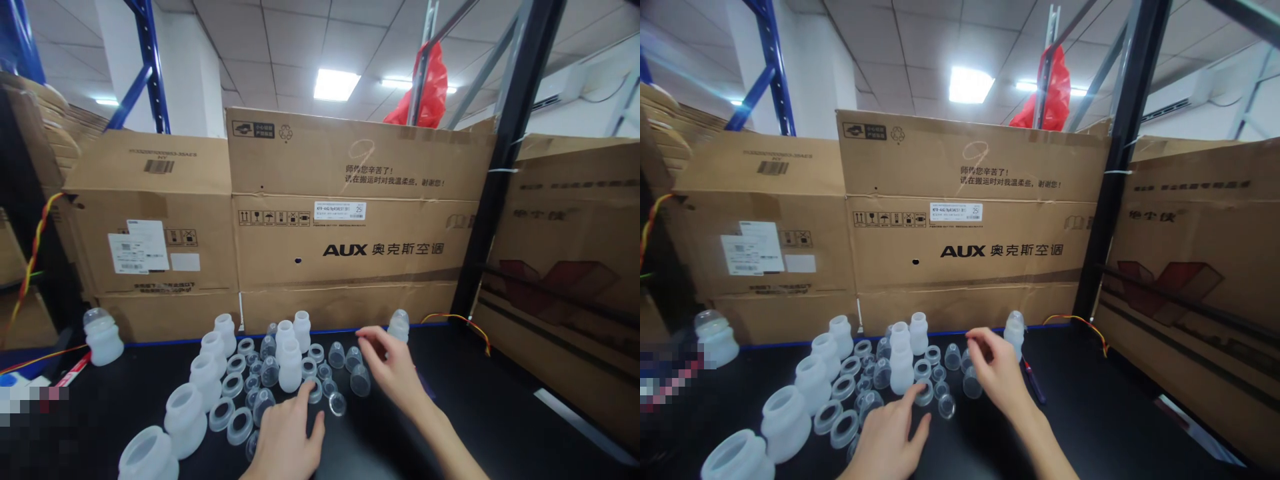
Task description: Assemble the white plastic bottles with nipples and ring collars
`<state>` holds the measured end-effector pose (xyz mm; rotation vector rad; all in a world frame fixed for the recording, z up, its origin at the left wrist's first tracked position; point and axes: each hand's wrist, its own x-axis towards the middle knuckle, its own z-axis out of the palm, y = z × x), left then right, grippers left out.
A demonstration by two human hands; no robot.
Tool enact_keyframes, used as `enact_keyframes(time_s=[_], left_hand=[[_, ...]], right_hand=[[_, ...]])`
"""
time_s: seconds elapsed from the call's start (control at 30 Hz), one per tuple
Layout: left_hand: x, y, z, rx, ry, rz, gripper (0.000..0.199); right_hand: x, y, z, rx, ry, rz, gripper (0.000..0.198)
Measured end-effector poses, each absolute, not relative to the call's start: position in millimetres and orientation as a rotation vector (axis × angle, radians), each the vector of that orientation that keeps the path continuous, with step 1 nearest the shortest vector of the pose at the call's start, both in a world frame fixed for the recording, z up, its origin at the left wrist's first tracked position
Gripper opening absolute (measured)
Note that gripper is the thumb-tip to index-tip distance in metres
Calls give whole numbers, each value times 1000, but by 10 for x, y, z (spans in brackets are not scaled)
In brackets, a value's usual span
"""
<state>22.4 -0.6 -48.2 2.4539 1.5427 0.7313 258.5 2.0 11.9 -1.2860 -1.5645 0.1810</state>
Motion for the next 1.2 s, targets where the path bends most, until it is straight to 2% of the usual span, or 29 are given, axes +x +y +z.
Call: enact_keyframes(time_s=[0.07, 0.17, 0.3, 0.47, 0.7, 1.03, 1.13, 1.2], left_hand=[[225, 2, -493, 2465, 1550, 719, 40], [233, 1, -505, 2499, 1474, 679, 29], [245, -26, -511, 2534, 1360, 720, 18], [260, -67, -474, 2507, 1331, 861, 17], [250, 21, -549, 2388, 1168, 1134, 14], [299, -22, -506, 2155, 898, 1299, 28], [312, -27, -462, 2034, 841, 1294, 29], [314, -12, -463, 1936, 809, 1229, 31]], right_hand=[[2483, -51, 136, -1329, -1780, 404, 29], [2393, -128, 144, -1445, -2002, 500, 26], [2378, -158, 139, -1519, -2059, 613, 37], [2412, -125, 74, -1563, -2104, 533, 20], [2415, -111, 24, -1540, -2091, 357, 17], [2379, -148, 127, -1431, -2105, 438, 15], [2366, -132, 127, -1348, -2008, 570, 14], [2365, -117, 124, -1328, -1922, 740, 21]])
